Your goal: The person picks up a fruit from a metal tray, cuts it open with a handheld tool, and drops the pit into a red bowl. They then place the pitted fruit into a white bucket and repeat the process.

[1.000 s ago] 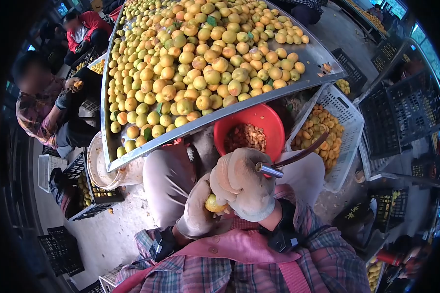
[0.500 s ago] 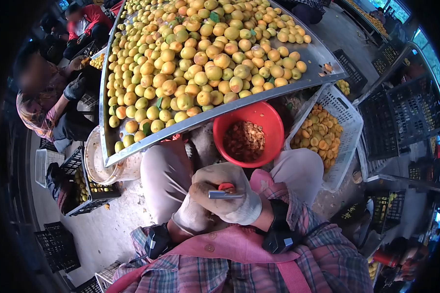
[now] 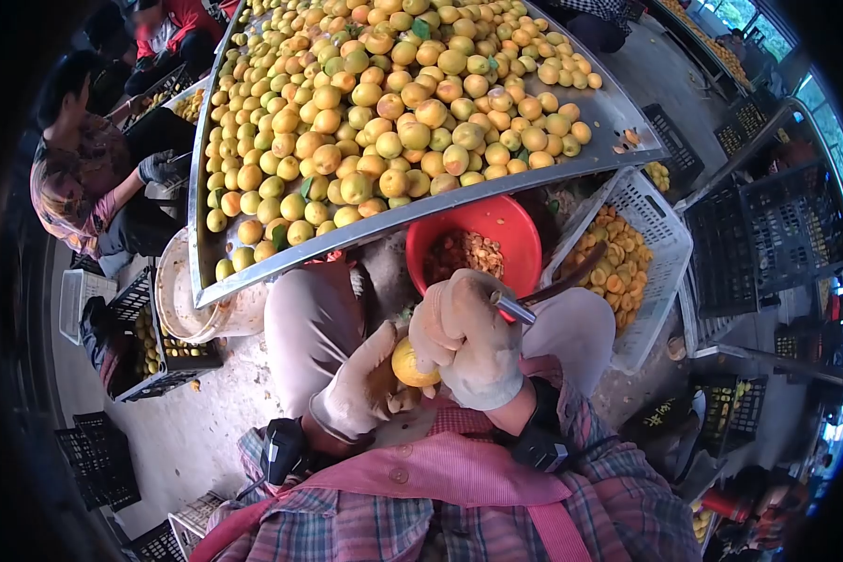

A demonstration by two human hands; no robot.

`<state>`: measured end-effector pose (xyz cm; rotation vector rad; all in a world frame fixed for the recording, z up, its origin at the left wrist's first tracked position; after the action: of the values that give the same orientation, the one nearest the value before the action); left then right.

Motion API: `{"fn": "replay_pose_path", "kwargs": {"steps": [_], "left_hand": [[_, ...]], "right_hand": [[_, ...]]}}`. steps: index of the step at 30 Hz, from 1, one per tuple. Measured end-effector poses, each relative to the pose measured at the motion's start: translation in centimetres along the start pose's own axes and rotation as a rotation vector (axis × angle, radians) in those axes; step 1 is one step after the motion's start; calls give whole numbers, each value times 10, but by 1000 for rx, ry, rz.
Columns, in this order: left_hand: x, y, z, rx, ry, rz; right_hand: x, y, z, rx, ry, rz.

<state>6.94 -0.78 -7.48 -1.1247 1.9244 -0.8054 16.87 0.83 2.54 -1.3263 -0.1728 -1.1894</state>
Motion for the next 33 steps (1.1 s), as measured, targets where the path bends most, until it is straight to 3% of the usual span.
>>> {"fn": "replay_pose_path", "kwargs": {"steps": [2,4,6,7,12,14,15,17,20,21,23,24,26,30,32,33], "left_hand": [[-20,-17,-11,-10,-192,171],[-16,-21,-8,107,-167,251],[-29,-29,-11,22,-380,428],[-30,-29,-10,58,-445,362],[-34,-29,-20,-123,-555,582],[-23,-16,-12,-232,-370,513],[-23,-15,-11,-232,-369,514],[-35,-22,-18,-329,-564,835],[-43,-28,-26,-393,-600,991],[-47,-29,-28,-394,-599,992],[-42,-33,-23,-102,-470,633],[-41,-32,-22,-102,-470,638],[-26,-27,-17,98,-401,274],[-15,-15,-4,139,-437,281],[-27,-20,-10,90,-631,283],[-29,-23,-14,90,-631,282]], "right_hand": [[10,-2,4,-21,56,14],[21,-5,6,-46,110,26],[26,-9,5,-84,133,78],[27,-11,4,-81,134,79],[23,-24,-2,76,83,71],[22,-26,-5,138,68,-14],[19,-30,-7,205,51,-98],[15,-24,-11,144,7,-76],[13,-23,-8,129,39,-39],[19,-26,-6,165,110,-23],[23,-24,-6,103,110,42],[25,-21,-4,45,113,108],[30,-22,-2,42,160,75],[34,-26,-3,71,190,52],[35,-29,-6,105,192,38],[34,-28,-7,109,199,13]]}}
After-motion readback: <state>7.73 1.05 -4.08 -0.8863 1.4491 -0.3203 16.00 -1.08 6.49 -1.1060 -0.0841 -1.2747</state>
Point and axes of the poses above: each hand's wrist, its own z-axis towards the middle knuckle, its own y-axis out of the back of the hand, x = y × z, the point moved 10 cm from there along z, towards the middle knuckle, and after that the axes turned 11 degrees about y, right-handed, at the moved point
